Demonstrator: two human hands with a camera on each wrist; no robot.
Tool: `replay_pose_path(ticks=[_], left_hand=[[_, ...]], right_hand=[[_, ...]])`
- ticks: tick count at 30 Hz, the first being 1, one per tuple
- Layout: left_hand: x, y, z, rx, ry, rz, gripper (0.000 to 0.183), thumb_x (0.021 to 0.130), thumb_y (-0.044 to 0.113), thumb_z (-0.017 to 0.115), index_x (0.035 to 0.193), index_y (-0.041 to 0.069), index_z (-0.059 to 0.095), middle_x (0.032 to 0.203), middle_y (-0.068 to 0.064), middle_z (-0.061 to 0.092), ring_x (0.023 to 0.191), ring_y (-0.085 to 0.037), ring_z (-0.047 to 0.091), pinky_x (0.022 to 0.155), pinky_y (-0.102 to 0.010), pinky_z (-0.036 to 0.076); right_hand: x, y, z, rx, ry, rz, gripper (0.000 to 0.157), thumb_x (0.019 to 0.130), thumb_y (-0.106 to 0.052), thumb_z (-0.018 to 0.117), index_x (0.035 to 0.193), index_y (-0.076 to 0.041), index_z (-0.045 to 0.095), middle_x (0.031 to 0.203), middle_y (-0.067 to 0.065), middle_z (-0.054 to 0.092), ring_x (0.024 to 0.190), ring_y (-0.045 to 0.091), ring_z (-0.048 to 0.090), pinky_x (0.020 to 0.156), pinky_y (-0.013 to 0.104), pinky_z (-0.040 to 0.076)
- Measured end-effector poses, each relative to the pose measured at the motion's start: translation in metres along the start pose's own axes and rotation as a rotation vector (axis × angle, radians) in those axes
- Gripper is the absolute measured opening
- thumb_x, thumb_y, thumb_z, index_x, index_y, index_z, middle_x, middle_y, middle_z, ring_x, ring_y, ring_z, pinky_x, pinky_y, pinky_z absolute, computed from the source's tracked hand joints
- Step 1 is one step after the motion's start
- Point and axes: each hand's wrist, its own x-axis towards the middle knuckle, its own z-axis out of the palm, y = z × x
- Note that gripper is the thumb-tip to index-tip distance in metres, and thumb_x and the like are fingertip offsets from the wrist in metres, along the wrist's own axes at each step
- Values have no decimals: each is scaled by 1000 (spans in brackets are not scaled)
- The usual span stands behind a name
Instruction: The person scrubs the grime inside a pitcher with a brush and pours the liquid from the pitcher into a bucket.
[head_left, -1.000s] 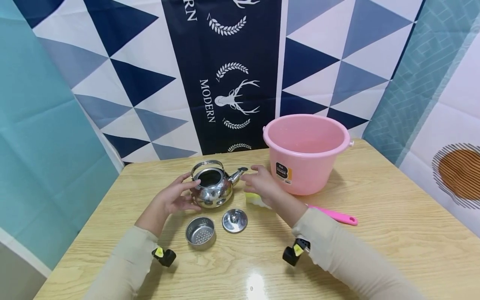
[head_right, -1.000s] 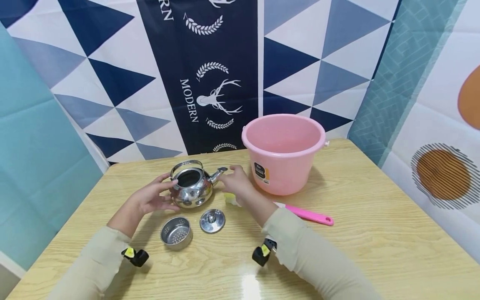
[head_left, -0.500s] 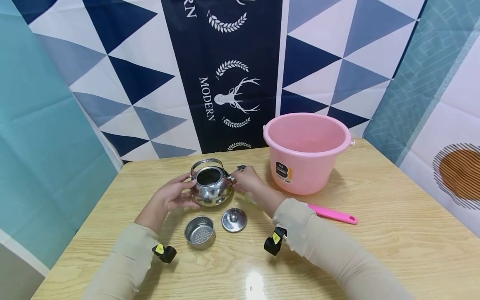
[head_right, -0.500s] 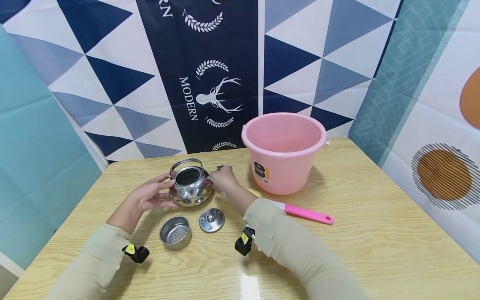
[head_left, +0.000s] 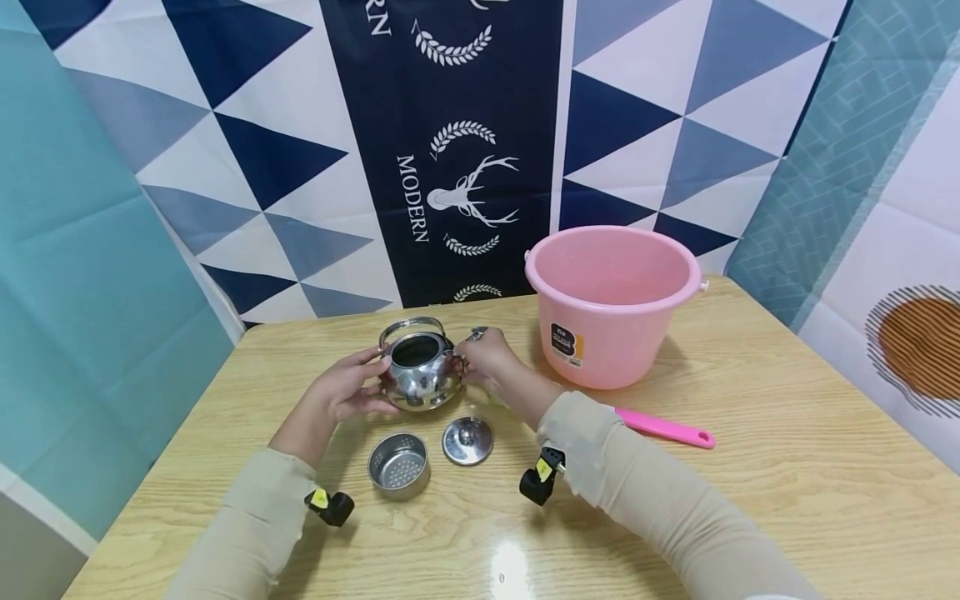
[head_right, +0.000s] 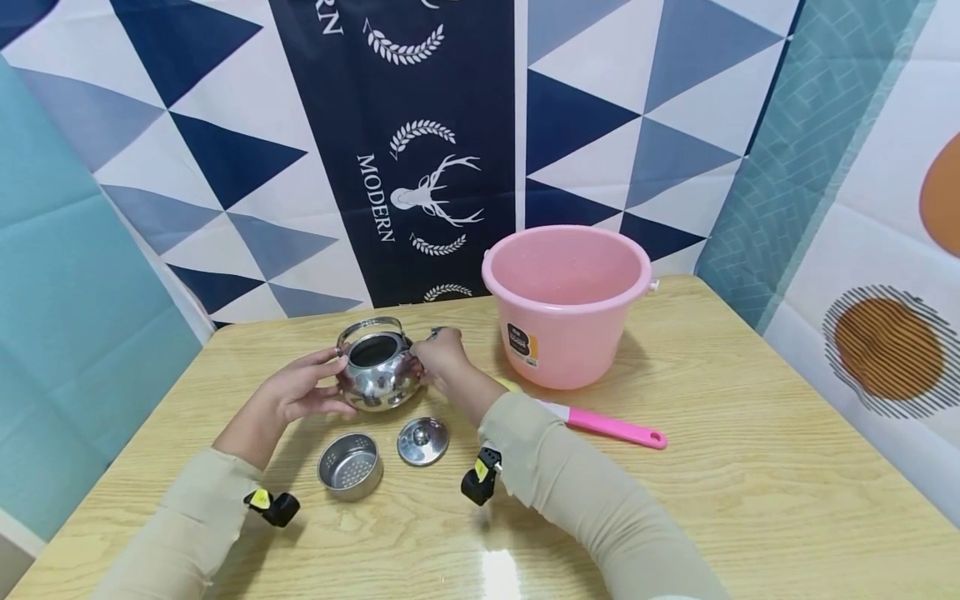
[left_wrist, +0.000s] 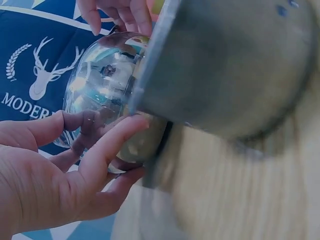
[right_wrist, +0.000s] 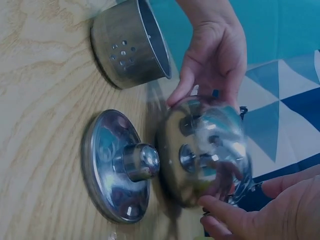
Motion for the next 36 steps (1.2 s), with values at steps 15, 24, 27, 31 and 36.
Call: replay_pose_path(ticks=[15, 24, 27, 31, 36], left_hand=[[-9, 20, 13, -20, 13, 24, 60, 103, 14, 49, 156, 17, 21, 157, -18, 9, 140, -45, 18, 94, -59, 46], [-25, 38, 30, 6, 16, 88, 58, 100, 26, 56, 152, 14, 30, 159, -11, 8, 140, -47, 14, 82, -56, 55], [-33, 43, 37, -22, 23, 92, 59, 99, 37, 57, 150, 17, 34, 159, -12, 12, 140, -47, 15, 82, -58, 54], [-44, 51, 49, -45, 51, 100, 59, 98, 42, 56, 149, 20, 35, 159, -12, 14, 139, -46, 17, 81, -60, 53], [-54, 63, 64, -31, 59, 114, 65, 97, 39, 60, 151, 18, 31, 157, -12, 17, 139, -45, 20, 79, -61, 54]], right_hand=[[-13, -20, -9, -34, -39, -56, 28, 92, 0, 60, 117, 11, 52, 98, 17, 52, 85, 26, 54, 84, 47, 57], [-36, -37, -21, -60, -31, -182, 15, 93, -6, 63, 101, 3, 54, 74, 9, 58, 69, 21, 57, 73, 47, 60], [-43, -45, -26, -82, -9, -186, 27, 93, -10, 65, 111, 2, 49, 80, 10, 57, 73, 23, 58, 71, 47, 61], [-52, -55, -32, -93, 8, -178, 47, 92, -16, 67, 125, -1, 38, 94, 11, 53, 80, 24, 58, 72, 46, 61], [-62, -67, -42, -114, 12, -180, 52, 92, -19, 69, 128, 1, 37, 106, 16, 52, 90, 29, 59, 71, 46, 61]])
